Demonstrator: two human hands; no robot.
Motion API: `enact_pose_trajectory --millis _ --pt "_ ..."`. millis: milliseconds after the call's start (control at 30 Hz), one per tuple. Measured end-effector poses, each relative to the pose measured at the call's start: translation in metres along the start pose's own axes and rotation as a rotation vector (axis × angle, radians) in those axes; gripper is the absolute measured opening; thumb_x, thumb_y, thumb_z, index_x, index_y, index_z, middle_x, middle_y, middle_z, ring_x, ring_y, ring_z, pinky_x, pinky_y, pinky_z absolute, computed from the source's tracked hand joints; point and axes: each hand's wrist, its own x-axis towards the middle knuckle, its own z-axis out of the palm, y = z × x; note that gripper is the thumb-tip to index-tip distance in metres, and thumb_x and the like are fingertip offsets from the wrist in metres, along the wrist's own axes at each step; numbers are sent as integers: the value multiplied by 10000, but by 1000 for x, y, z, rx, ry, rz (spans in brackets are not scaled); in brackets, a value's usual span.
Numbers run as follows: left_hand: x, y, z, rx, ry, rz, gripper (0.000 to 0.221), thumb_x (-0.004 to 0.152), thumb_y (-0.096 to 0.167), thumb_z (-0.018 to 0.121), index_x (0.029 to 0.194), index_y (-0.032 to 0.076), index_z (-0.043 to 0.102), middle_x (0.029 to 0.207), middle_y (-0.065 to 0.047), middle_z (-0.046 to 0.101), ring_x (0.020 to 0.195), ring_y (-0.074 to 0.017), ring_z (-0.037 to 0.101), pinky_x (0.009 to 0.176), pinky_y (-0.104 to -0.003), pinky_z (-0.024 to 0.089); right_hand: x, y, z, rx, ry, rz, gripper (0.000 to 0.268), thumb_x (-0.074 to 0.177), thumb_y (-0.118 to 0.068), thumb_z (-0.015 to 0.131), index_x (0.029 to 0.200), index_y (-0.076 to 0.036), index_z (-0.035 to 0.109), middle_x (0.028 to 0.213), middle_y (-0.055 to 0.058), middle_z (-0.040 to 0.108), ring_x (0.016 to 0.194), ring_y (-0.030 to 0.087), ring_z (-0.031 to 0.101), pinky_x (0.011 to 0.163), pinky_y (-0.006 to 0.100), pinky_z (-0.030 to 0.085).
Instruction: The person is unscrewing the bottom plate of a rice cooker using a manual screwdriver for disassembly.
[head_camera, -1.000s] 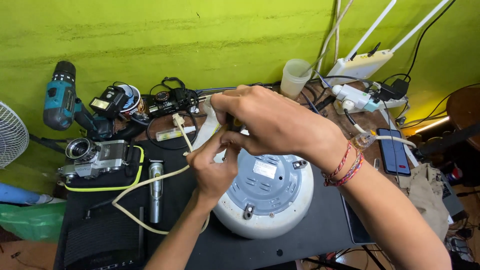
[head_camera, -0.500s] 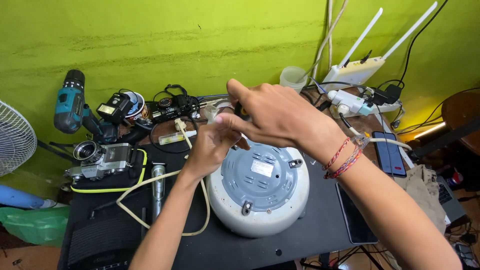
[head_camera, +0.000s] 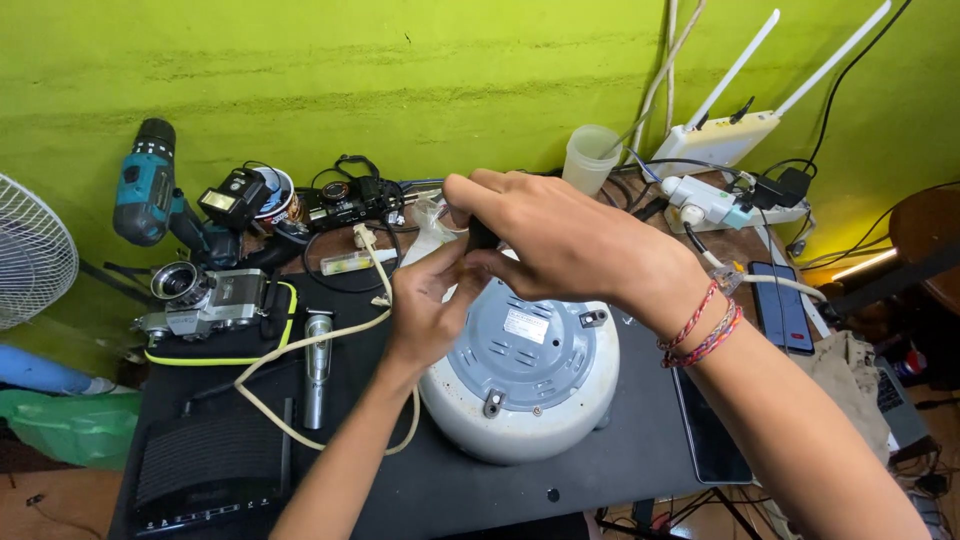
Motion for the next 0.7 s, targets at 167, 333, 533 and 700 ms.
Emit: enact_pose_trajectory --millis 167,333,533,700 --pt "16 15 -30 -98 -271 -76 287 1046 260 577 1145 -1 647 1055 -41 642 1104 -108 601 931 -274 527 5 -10 0 2 -11 -40 285 953 -133 671 1054 -85 409 947 139 539 797 384 571 617 501 436" --pt "22 19 -31 343 -194 100 166 876 -13 714 947 128 764 789 -35 614 775 -184 498 639 -337 418 10 -31 -14 -160 -174 297 503 1062 -574 494 1139 -79 455 709 80 653 512 254 600 491 455 531" --pt "9 27 -16 542 69 180 161 875 97 798 959 234 780 638 -27 442 614 -168 407 518 -333 345 16 -15 -4 -70 -7 101 286 1012 -259 677 1020 -54 478 888 137 663 635 397 644 499 506 454" --pt "10 35 -33 556 -41 68 137 871 187 767 972 131 694 775 -77 622 705 -228 577 618 -376 446 16 -18 -2 16 -38 -42 250 997 -188 674 966 -66 458 906 137 596 754 362 573 622 476 434"
